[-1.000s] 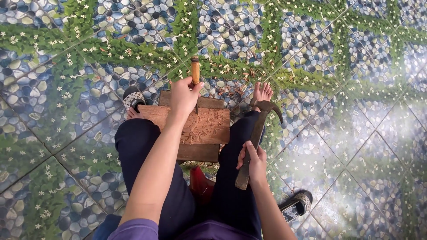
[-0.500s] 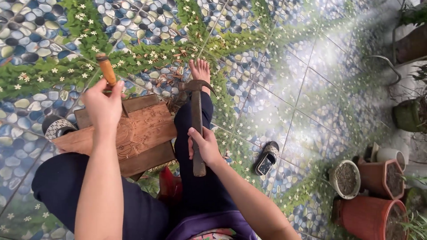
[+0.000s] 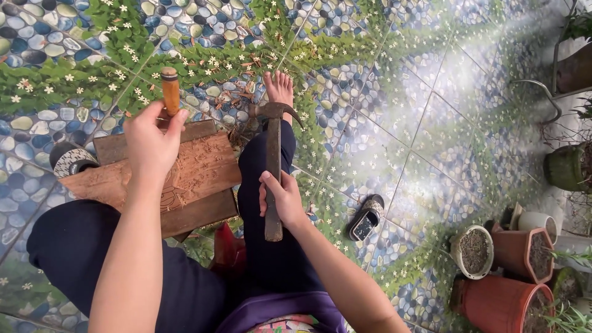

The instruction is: Carving a decorative design into a piece of wood using a hammer and chisel while sitting on a stool.

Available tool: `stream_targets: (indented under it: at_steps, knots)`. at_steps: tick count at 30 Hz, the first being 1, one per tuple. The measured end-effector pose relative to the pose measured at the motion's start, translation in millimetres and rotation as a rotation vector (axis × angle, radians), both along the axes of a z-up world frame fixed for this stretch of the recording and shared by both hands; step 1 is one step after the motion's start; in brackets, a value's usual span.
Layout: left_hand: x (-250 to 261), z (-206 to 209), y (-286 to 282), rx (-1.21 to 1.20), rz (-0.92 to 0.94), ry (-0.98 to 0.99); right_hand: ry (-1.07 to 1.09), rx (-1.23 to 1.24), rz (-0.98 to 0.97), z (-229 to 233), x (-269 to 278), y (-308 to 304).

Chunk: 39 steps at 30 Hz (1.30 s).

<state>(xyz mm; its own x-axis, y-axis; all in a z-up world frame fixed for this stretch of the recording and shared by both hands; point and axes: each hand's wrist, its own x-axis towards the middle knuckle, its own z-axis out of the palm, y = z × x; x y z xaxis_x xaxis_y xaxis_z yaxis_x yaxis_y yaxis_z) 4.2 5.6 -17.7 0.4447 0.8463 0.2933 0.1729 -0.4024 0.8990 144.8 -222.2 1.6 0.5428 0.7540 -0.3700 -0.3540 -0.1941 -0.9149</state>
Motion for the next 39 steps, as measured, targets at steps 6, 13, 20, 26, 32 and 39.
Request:
stream_targets:
  at_steps: [6,13,20,26,32,39]
  knots:
    - [-10,-10,1,0.02,-0.045,0.125,0.035,0.02,-0.019,-5,3,0]
    - [-4,17,-13,0.034,-0.118,0.04,0.032,0.035,-0.05,-4,2,-5]
    - [1,32,-11,0.221,-0.063,0.074,0.063,-0.002,-0.082,-22,11,-15]
    - [-24,20,-3,0.225,0.069,-0.047,0.108,-0.081,-0.02,2,1,-8]
    - [-22,21,-1,0.097,0.119,-0.034,0.104,-0.131,-0.058,11,4,-4]
    - [-11,22,1,0.118,-0.125,0.112,0.053,-0.152,-0.015,12,1,3]
